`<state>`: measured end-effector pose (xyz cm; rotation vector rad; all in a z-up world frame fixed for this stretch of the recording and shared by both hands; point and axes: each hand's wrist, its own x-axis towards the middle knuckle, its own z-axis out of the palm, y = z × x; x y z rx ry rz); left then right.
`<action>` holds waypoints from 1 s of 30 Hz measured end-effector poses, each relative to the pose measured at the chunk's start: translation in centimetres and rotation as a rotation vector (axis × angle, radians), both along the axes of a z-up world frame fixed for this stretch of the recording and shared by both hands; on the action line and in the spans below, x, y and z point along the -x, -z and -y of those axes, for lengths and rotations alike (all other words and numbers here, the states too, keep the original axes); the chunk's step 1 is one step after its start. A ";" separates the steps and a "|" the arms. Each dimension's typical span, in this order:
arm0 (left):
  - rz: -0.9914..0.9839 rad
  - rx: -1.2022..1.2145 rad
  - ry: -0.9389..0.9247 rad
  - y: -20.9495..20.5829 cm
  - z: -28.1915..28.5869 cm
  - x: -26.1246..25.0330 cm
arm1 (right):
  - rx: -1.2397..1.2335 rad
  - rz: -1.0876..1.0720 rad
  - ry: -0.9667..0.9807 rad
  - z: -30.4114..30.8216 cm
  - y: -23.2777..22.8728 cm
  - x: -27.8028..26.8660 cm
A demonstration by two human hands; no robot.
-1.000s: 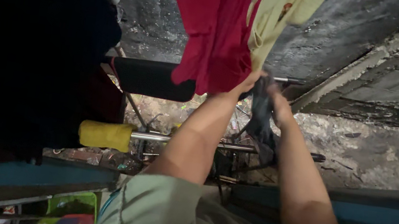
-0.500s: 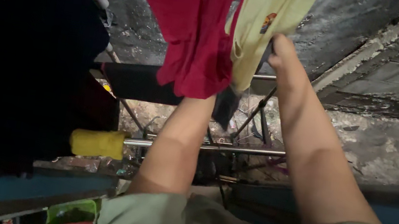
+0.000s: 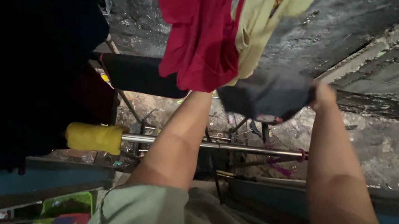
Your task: The person takes wet clothes from a blue bucket, wrings them out, and hangs them on a metal drying rack using clothes hangers. The person handles several garments one by one, including a maroon shirt and a dark blue shirt, placing them on the rack to dry.
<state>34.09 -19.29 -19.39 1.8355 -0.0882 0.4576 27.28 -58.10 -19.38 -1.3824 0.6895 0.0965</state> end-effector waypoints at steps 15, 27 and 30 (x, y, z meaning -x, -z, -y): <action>-0.059 -0.191 0.172 0.8 -1.3 1.9 | 0.521 0.236 0.429 -1.4 5.6 1.4; -0.026 -0.245 0.303 -3.4 -10.8 27.2 | 0.417 0.666 -0.045 -20.6 3.1 12.4; 0.054 -0.123 0.240 -3.0 -18.0 39.3 | 0.378 0.785 -0.221 -28.3 2.3 23.0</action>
